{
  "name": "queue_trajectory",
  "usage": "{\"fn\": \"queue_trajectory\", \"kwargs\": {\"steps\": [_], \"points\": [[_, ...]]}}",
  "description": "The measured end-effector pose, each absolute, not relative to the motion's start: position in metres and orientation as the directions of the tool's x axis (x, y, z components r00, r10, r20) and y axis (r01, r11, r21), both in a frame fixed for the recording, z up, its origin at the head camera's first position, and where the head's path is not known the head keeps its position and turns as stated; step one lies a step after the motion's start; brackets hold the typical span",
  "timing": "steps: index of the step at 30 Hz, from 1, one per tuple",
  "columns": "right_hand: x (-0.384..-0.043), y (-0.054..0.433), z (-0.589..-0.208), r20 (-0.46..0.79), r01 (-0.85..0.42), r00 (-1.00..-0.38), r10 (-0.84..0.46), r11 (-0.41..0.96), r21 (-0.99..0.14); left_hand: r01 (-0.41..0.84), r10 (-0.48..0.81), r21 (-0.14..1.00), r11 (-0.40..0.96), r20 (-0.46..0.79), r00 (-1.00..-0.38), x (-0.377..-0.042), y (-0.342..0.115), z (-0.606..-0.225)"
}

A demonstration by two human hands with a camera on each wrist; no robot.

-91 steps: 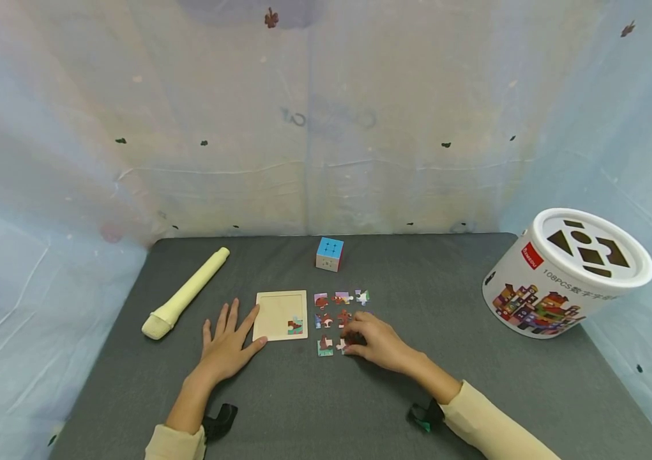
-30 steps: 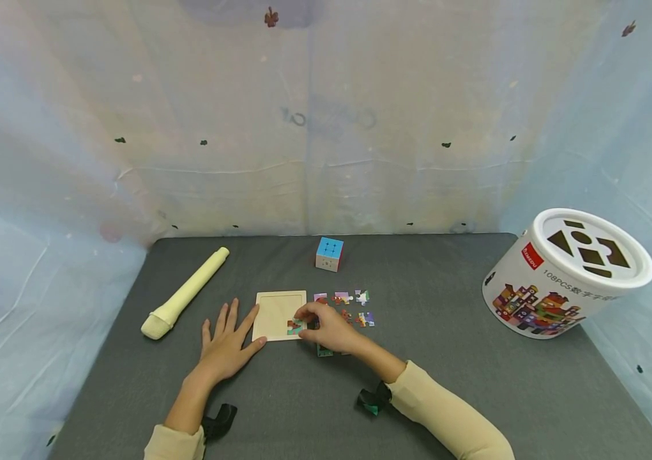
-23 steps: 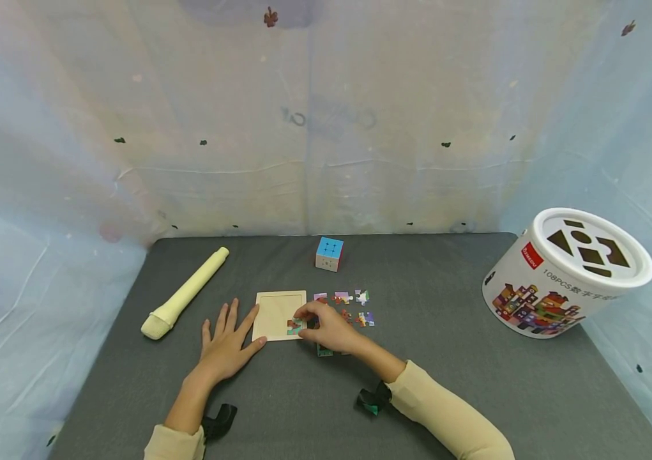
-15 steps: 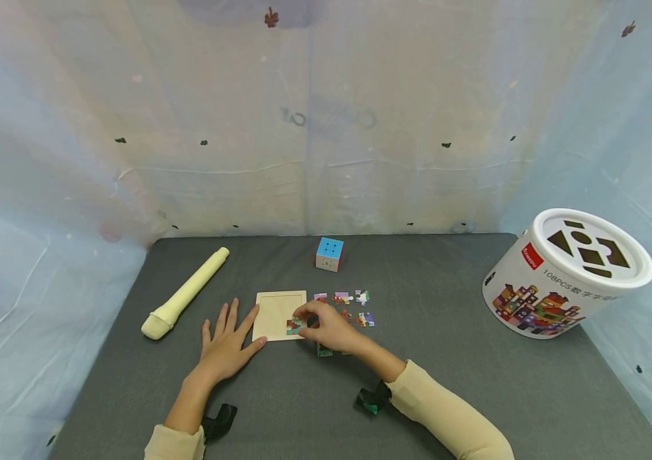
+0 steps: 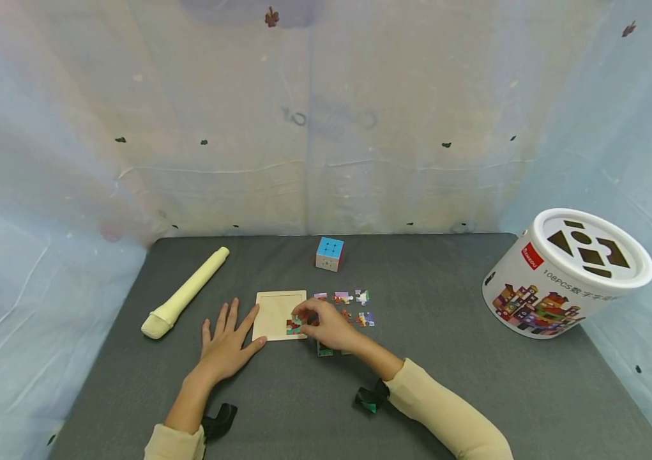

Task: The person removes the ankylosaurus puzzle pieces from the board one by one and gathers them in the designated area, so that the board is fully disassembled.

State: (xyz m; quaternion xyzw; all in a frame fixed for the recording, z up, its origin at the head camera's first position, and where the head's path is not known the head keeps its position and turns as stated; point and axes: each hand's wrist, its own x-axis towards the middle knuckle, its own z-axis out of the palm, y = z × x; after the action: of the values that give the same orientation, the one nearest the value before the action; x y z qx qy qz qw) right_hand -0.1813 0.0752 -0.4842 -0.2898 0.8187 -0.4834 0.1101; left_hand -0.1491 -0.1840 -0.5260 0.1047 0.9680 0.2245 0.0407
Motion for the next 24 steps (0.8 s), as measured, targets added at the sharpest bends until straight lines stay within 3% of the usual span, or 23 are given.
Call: {"fn": "queue_trajectory", "kwargs": {"steps": [24], "points": [[-0.1834, 0.0656, -0.4862, 0.077, -0.366, -0.801, -0.594, 0.385, -0.847, 0.18, 0.219, 0.446, 0.877, -0.037, -0.975, -0.149, -0.1842, -0.5269]]}}
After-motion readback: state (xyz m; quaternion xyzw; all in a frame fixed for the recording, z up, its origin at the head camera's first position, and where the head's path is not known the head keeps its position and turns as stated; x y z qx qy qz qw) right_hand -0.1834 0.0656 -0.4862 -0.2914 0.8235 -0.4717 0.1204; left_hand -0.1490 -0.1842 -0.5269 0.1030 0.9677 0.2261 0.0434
